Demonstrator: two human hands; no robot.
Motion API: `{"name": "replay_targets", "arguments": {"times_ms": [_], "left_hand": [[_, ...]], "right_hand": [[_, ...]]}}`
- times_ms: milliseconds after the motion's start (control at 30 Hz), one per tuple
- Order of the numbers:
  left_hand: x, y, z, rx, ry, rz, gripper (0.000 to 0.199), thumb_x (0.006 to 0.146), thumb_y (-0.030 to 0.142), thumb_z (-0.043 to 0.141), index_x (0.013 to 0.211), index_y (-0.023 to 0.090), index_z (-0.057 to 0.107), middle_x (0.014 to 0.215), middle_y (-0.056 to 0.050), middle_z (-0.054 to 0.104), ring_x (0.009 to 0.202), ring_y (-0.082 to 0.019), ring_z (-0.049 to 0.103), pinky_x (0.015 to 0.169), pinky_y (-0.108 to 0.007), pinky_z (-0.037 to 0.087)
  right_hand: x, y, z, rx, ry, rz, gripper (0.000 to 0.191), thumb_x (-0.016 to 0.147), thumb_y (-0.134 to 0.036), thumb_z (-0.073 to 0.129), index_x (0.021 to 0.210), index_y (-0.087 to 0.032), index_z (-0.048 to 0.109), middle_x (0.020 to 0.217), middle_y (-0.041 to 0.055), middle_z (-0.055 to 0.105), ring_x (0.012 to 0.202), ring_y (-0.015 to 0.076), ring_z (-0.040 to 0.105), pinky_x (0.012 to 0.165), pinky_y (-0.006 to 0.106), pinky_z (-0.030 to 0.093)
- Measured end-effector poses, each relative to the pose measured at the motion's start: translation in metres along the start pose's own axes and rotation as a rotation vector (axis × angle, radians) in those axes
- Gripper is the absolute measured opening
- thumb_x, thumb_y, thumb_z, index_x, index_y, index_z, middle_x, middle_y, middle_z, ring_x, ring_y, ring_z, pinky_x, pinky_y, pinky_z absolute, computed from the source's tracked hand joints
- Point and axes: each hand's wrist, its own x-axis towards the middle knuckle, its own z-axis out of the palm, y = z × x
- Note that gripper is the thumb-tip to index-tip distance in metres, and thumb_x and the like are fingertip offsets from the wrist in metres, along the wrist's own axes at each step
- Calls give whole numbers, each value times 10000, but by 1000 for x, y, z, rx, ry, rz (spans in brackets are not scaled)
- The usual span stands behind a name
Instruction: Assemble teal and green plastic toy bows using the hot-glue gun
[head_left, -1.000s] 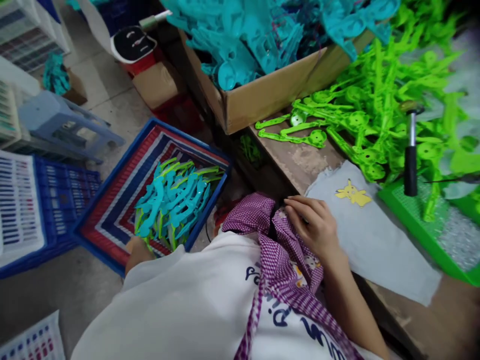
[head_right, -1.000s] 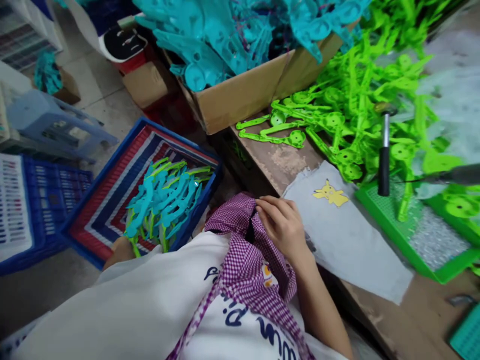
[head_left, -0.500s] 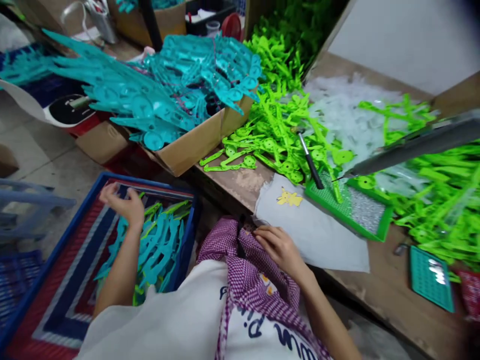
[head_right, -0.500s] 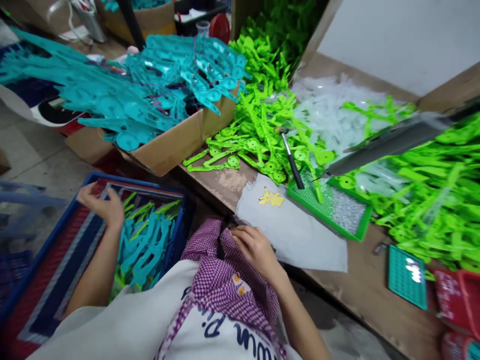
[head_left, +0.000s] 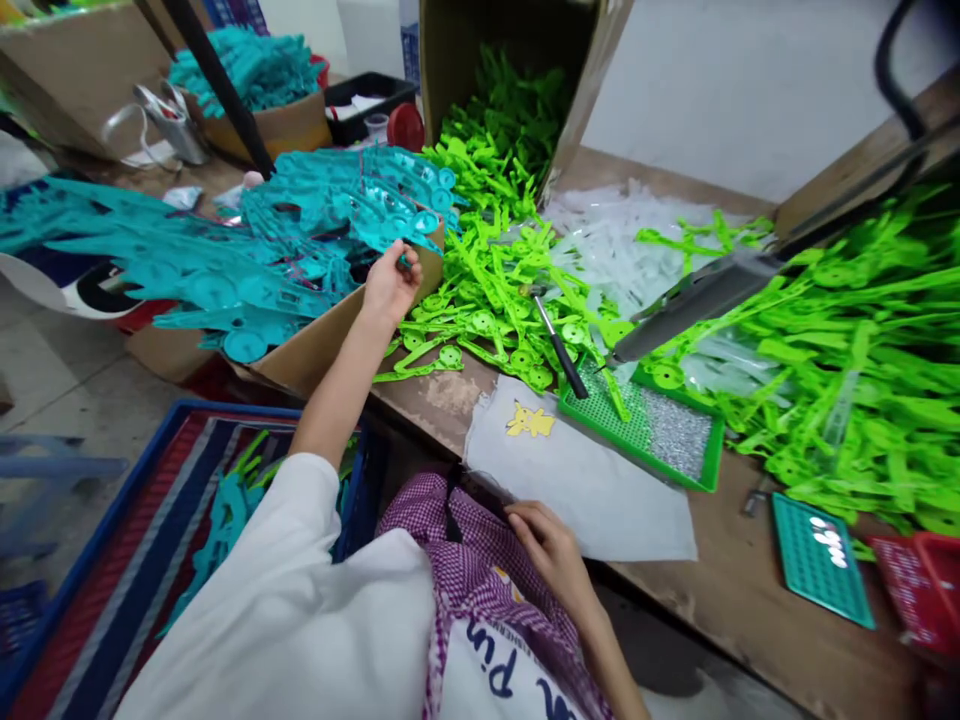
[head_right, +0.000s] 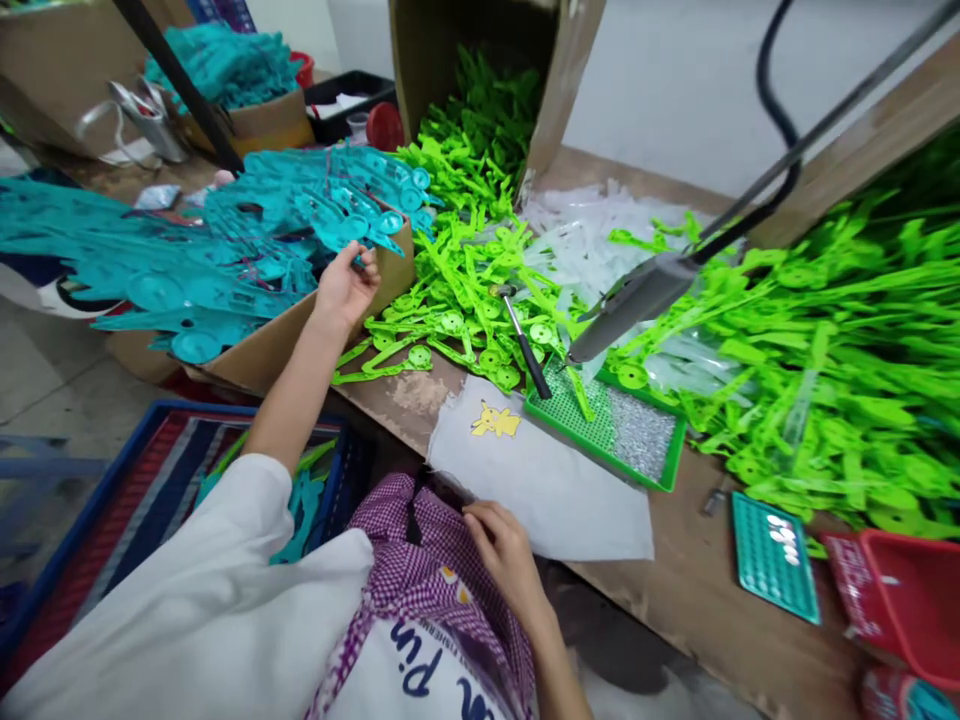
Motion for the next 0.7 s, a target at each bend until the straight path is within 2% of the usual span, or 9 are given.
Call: {"name": "replay_targets", "arguments": {"times_ms": [100, 233, 333, 400, 500, 600, 633, 700], "left_hand": [[-14, -17, 4, 86, -120, 141, 228, 989, 316, 591, 811, 192, 517, 643, 59, 515, 499, -49, 482, 506, -165, 396], [-19, -50, 3, 370, -265, 255, 301, 935, 449, 660, 838, 213, 500, 624, 57, 498, 508, -81, 459, 508, -214, 353], [-22, -68, -1, 562, -385, 377, 408, 895, 582, 654, 817, 220, 482, 617, 50, 484, 528, -102, 440, 552, -250, 369], [-32, -78, -2, 632, -496, 412, 449, 887, 648, 614, 830, 221, 488, 636, 41, 488, 559, -115, 446, 590, -271, 395], [-65, -97, 2, 695, -627, 382, 465, 909, 674, 538, 831, 217, 501, 666, 24, 506, 594, -128, 465, 628, -296, 432], [-111, -120, 0, 769, -656, 297, 459, 934, 652, 483, 780, 222, 522, 690, -12, 544, 653, -160, 521, 683, -330, 483], [-128, -127, -4, 798, -649, 247, 452, 937, 644, 474, 769, 228, 531, 693, -23, 558, 676, -176, 543, 709, -342, 502], [-158, -137, -20, 829, -672, 187, 432, 936, 624, 472, 771, 234, 561, 697, -43, 587, 703, -203, 578, 739, -363, 533]], "right_hand": [[4, -3, 2, 39, -30, 27, 236, 1002, -335, 516, 983, -233, 728, 977, 56, 763, 926, 204, 730, 827, 332, 578], [21, -14, 4, 34, -63, 33, 245, 1007, -340, 503, 996, -236, 725, 990, 58, 763, 934, 213, 723, 843, 355, 569], [35, -24, -1, 44, -67, 7, 229, 1006, -326, 511, 1008, -236, 722, 985, 54, 759, 928, 200, 716, 846, 345, 563], [49, -36, -11, 68, -24, -26, 209, 1000, -315, 529, 992, -234, 721, 973, 52, 755, 918, 185, 712, 837, 325, 561], [86, -63, -36, 109, 186, -99, 178, 990, -313, 555, 1025, -241, 714, 1014, 51, 749, 977, 177, 701, 893, 329, 551], [129, -91, -60, 142, 551, -151, 294, 993, -374, 540, 1248, -267, 638, 1245, 67, 691, 1197, 210, 631, 1040, 416, 504], [139, -97, -64, 136, 547, -174, 376, 980, -409, 557, 1329, -275, 590, 1328, 74, 652, 1271, 226, 591, 1077, 439, 482], [148, -102, -63, 132, 397, -203, 511, 950, -456, 594, 1423, -284, 513, 1414, 80, 603, 1337, 248, 548, 1108, 453, 462]]}}
